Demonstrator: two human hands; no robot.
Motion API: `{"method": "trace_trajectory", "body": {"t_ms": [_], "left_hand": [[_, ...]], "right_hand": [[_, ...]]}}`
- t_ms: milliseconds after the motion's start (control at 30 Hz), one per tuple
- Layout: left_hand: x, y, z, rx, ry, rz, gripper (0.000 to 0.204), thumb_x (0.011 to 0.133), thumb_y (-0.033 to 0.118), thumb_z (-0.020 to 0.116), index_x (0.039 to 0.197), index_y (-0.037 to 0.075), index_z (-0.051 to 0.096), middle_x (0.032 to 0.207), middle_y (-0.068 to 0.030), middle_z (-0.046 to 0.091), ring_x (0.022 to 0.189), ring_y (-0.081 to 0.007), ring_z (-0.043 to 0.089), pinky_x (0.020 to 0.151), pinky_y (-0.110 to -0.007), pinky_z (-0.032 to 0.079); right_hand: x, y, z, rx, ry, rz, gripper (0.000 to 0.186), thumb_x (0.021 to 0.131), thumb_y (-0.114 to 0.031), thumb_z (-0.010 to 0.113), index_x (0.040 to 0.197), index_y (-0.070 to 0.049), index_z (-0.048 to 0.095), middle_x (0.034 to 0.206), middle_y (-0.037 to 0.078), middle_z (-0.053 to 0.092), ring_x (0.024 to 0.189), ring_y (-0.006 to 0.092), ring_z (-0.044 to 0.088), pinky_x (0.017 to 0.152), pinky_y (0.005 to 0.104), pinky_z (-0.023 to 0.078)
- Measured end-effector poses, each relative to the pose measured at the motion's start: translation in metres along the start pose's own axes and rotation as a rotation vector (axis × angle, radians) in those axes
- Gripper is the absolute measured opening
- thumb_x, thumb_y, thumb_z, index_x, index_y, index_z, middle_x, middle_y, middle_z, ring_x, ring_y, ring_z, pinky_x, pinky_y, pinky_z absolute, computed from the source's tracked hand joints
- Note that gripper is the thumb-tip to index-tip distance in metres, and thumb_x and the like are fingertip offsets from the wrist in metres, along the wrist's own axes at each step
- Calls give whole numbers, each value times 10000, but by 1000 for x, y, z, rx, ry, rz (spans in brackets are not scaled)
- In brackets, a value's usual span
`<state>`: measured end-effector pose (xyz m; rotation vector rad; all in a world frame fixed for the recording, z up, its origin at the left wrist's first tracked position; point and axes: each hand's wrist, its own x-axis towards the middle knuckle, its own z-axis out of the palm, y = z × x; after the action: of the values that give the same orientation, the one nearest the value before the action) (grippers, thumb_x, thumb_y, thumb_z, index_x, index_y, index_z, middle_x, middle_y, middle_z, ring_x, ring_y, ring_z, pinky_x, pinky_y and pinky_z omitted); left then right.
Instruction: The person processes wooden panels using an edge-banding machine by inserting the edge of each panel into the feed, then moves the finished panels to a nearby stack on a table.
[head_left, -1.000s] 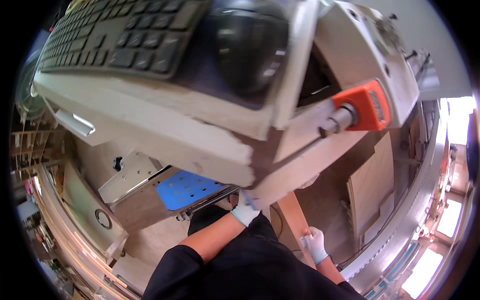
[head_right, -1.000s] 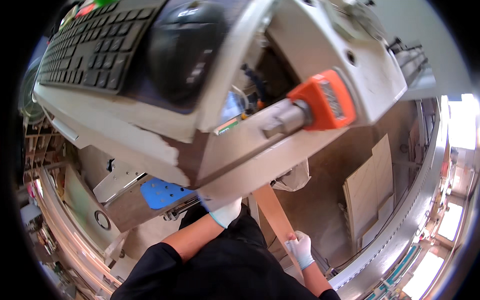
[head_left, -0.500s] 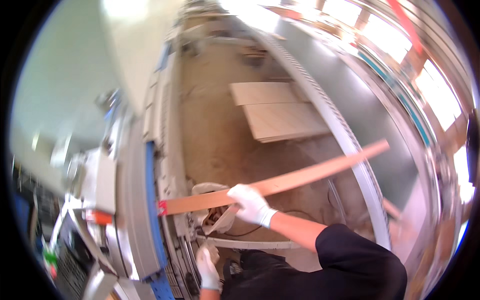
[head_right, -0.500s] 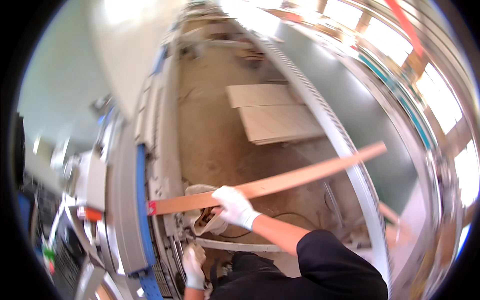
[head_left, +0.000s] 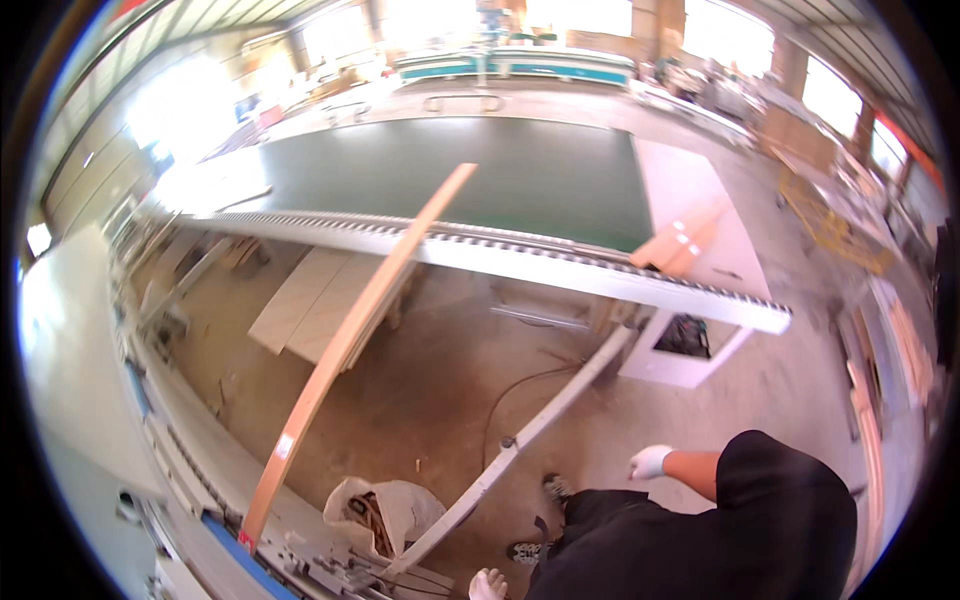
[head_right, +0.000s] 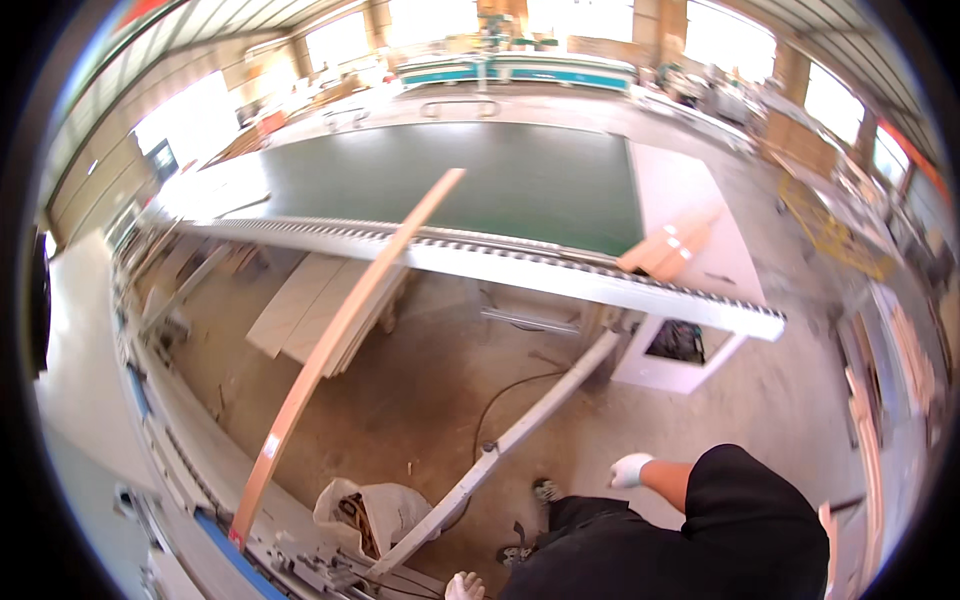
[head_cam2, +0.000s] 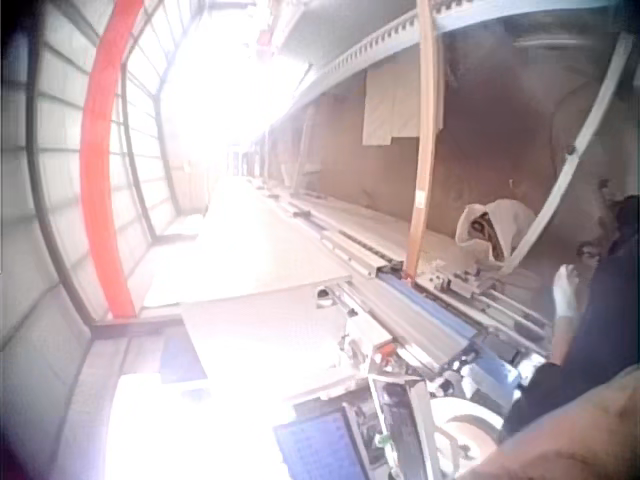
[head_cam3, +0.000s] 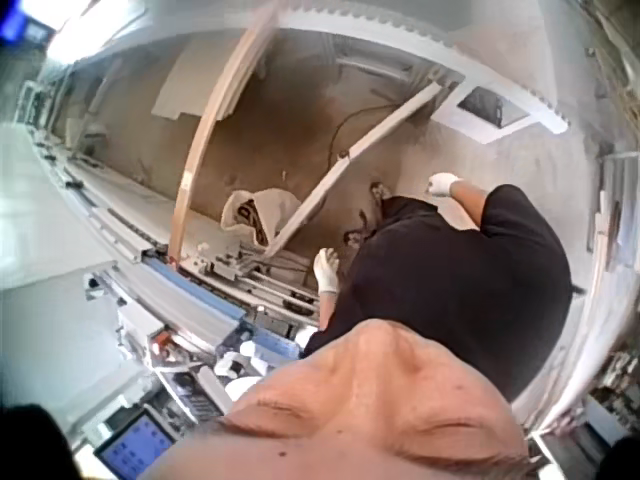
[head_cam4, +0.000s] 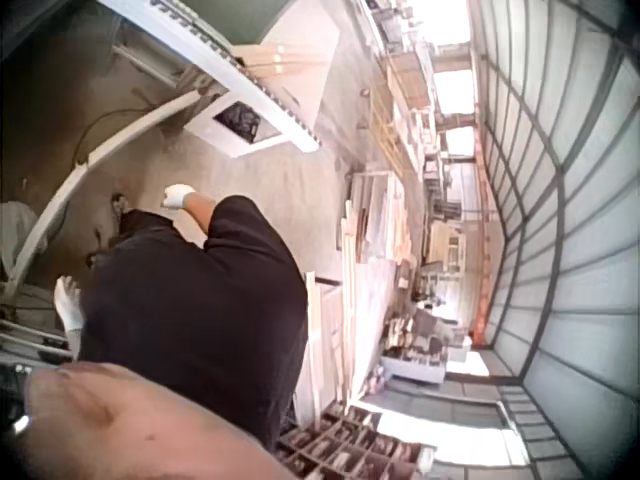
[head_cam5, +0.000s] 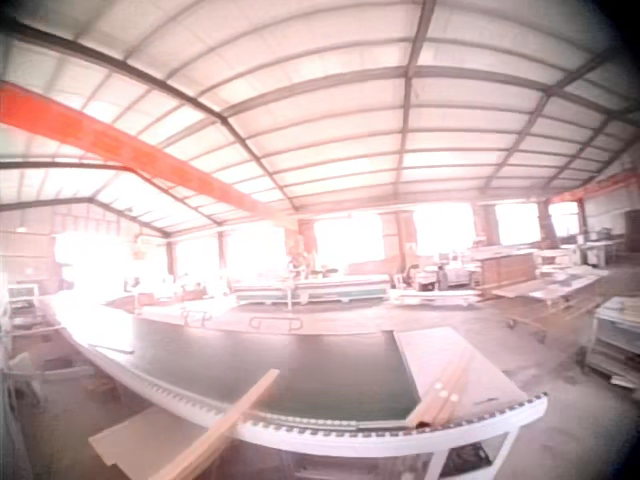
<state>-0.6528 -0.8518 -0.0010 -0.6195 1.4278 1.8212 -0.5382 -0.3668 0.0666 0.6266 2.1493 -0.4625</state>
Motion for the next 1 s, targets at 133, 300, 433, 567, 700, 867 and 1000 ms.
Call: {"method": "trace_trajectory", "body": {"t_ms": [133, 300, 433, 567, 700, 867, 1000], "left_hand": [[41, 53, 40, 247, -42, 32, 488, 992, 389, 528, 1344, 51, 502, 1274, -135, 590, 1117, -273, 581, 927, -404, 478], [75, 125, 182, 289, -190, 204, 345, 1000, 323, 522, 1182, 31, 546, 1046, -119, 617, 882, -221, 613, 714, -332, 529], [74, 115, 342, 181, -259, 286, 410, 991, 261, 535, 1322, 27, 477, 1214, -146, 604, 1092, -233, 601, 828, -292, 530], [28, 47, 517, 455, -424, 323, 362, 977, 115, 575, 1303, -35, 531, 1277, -155, 577, 1109, -208, 600, 917, -308, 507], [6, -10, 628, 1107, -861, 823, 370, 974, 143, 582, 1286, -54, 558, 1195, -147, 653, 1141, -210, 602, 1000, -328, 459], [17, -35, 737, 1001, -939, 731, 386, 951, 151, 603, 1269, -64, 564, 1234, -176, 633, 1175, -260, 600, 1017, -355, 453], [62, -6, 825, 1245, -911, 1088, 459, 885, 196, 665, 1259, -52, 565, 1250, -229, 600, 1201, -360, 559, 1050, -413, 414]], "right_hand": [[-9, 81, 55, 493, 224, 182, 501, 902, -487, 552, 1170, -87, 691, 1195, 195, 661, 1104, 376, 623, 943, 445, 484], [-28, 112, 83, 525, 140, 53, 457, 896, -423, 526, 1166, -95, 694, 1234, 189, 645, 1171, 356, 590, 997, 430, 452], [-34, 168, 103, 693, 258, -44, 430, 901, -411, 536, 1178, -115, 681, 1236, 180, 641, 1168, 375, 580, 995, 443, 445], [-49, 239, 106, 1126, 371, 17, 344, 867, -248, 580, 1141, -71, 690, 1148, 182, 679, 1084, 343, 628, 952, 407, 479], [-78, 298, 75, 1176, 620, 152, 354, 877, -233, 601, 1161, -33, 666, 1137, 180, 683, 1057, 315, 650, 928, 383, 493], [-109, 338, 17, 1392, 948, 116, 314, 917, -217, 627, 1150, -9, 656, 1105, 166, 690, 1025, 290, 662, 892, 345, 507], [-119, 357, -37, 1456, 1216, 80, 290, 939, -222, 633, 1126, -3, 668, 1077, 148, 700, 990, 239, 672, 875, 320, 511]]}}
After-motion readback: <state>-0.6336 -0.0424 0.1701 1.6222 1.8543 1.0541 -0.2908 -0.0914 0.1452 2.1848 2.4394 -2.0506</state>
